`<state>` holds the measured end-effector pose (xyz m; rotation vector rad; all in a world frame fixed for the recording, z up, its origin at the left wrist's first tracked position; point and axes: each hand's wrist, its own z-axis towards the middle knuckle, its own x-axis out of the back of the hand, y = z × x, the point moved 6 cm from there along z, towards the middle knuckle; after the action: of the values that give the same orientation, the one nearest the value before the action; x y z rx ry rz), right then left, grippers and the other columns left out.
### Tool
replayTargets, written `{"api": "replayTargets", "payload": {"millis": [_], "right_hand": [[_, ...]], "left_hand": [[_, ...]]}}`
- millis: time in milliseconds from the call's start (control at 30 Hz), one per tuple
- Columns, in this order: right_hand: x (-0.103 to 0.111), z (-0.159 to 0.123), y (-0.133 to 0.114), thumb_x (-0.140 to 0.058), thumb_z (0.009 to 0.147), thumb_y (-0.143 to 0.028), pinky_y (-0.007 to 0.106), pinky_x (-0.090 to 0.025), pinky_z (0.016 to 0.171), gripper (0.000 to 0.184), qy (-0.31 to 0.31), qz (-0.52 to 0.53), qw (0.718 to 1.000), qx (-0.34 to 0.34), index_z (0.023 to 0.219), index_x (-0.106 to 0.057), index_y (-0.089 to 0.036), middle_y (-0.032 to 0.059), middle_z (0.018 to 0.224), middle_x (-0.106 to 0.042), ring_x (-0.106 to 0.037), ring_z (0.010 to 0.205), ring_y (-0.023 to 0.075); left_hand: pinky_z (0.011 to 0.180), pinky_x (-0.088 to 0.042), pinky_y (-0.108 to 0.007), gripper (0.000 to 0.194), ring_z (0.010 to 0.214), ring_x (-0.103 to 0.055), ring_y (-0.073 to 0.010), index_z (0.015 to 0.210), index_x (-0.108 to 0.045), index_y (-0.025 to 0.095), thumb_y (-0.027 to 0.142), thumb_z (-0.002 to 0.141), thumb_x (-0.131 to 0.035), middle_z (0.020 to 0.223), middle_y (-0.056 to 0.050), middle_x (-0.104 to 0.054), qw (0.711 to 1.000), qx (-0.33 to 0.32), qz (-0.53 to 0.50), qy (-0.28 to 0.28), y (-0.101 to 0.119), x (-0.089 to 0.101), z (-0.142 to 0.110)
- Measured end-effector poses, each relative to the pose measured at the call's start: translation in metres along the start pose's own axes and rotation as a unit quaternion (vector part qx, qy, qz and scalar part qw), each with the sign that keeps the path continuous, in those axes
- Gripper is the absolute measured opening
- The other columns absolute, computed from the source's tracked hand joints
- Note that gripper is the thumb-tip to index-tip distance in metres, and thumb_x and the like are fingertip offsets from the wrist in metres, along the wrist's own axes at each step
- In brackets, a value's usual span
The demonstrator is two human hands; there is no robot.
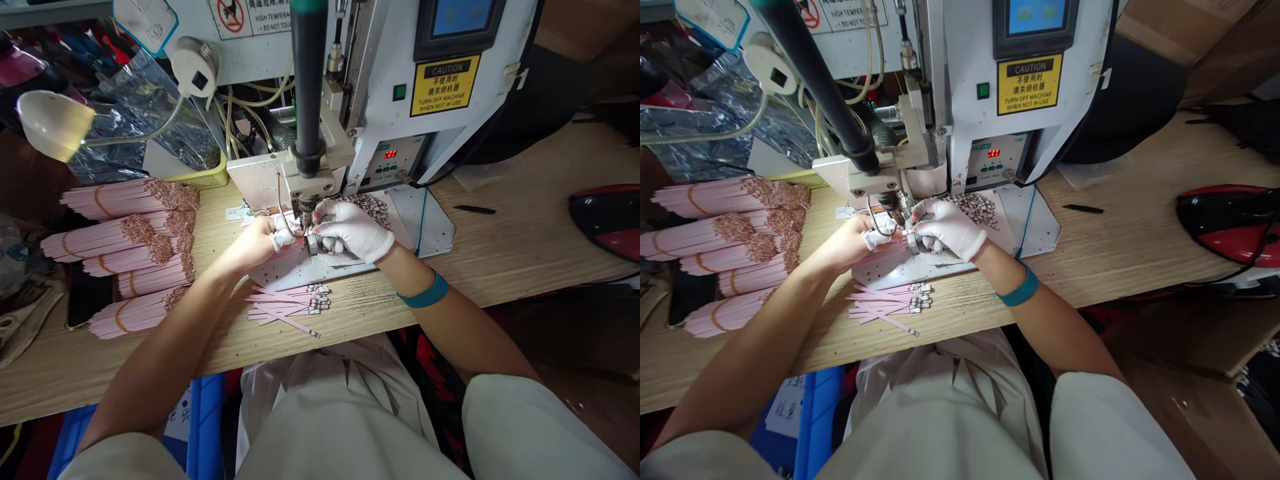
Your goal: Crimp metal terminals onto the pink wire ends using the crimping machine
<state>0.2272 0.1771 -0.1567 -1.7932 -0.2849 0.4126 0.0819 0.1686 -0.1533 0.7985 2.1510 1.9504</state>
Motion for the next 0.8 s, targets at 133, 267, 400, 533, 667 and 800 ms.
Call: {"api": "replayTargets", "payload": {"millis": [133,267,400,533,667,800], "right_hand": [[0.005,-0.005,-0.008,-0.063,0.074,-0.011,0.017,-0.034,0.032,0.015,-0.015,-0.038,0.999,0.004,0.082,-0.052,-0.018,-0.0027,0.059,-0.052,-0.048,0.044,0.0073],[0.038,-0.015,-0.035,-0.062,0.077,-0.018,0.022,-0.041,0.041,0.011,0.066,-0.217,0.970,0.093,0.088,-0.062,-0.017,0.0017,0.069,-0.060,-0.054,0.055,0.0117],[0.053,-0.019,-0.044,-0.063,0.074,-0.014,0.027,-0.045,0.062,0.009,0.062,-0.417,0.899,0.121,0.077,-0.071,-0.019,0.0019,0.080,-0.069,-0.061,0.075,0.0170],[0.046,-0.014,-0.036,-0.064,0.075,-0.018,0.030,-0.042,0.068,0.009,0.065,-0.514,0.846,0.126,0.075,-0.073,-0.020,0.0003,0.077,-0.070,-0.062,0.077,0.0191],[0.034,-0.007,-0.028,-0.066,0.073,-0.021,0.031,-0.041,0.067,0.009,0.087,-0.540,0.827,0.133,0.077,-0.072,-0.019,0.0018,0.079,-0.071,-0.062,0.078,0.0206],[0.024,-0.011,-0.032,-0.063,0.073,-0.014,0.031,-0.045,0.074,0.008,0.088,-0.479,0.858,0.162,0.077,-0.070,-0.017,0.0030,0.084,-0.071,-0.063,0.082,0.0193]], "left_hand": [[0.056,-0.040,-0.021,0.027,0.056,-0.047,-0.0093,0.060,-0.059,0.013,0.036,0.071,-0.067,0.062,0.001,-0.055,0.999,0.007,0.041,0.012,0.006,0.005,-0.004],[0.058,-0.043,-0.022,0.022,0.063,-0.055,-0.0128,0.069,-0.067,0.014,0.035,0.073,-0.064,0.070,-0.002,-0.065,0.990,-0.018,0.137,-0.038,0.024,0.002,-0.021],[0.058,-0.042,-0.022,0.021,0.064,-0.059,-0.0148,0.085,-0.073,0.019,0.026,0.076,-0.056,0.073,-0.002,-0.069,0.947,-0.008,0.300,-0.117,0.021,-0.012,-0.037],[0.049,-0.032,-0.027,0.021,0.058,-0.056,-0.0177,0.078,-0.070,0.016,0.022,0.075,-0.050,0.076,-0.008,-0.067,0.869,-0.026,0.492,0.044,0.020,-0.003,-0.035],[0.050,-0.032,-0.028,0.022,0.061,-0.055,-0.0192,0.079,-0.069,0.015,0.017,0.073,-0.048,0.080,-0.011,-0.064,0.840,-0.052,0.535,0.076,0.018,-0.005,-0.029],[0.053,-0.035,-0.025,0.017,0.057,-0.051,-0.0157,0.073,-0.068,0.015,0.017,0.072,-0.051,0.067,-0.006,-0.060,0.881,-0.056,0.466,0.060,0.015,-0.005,-0.024]]}}
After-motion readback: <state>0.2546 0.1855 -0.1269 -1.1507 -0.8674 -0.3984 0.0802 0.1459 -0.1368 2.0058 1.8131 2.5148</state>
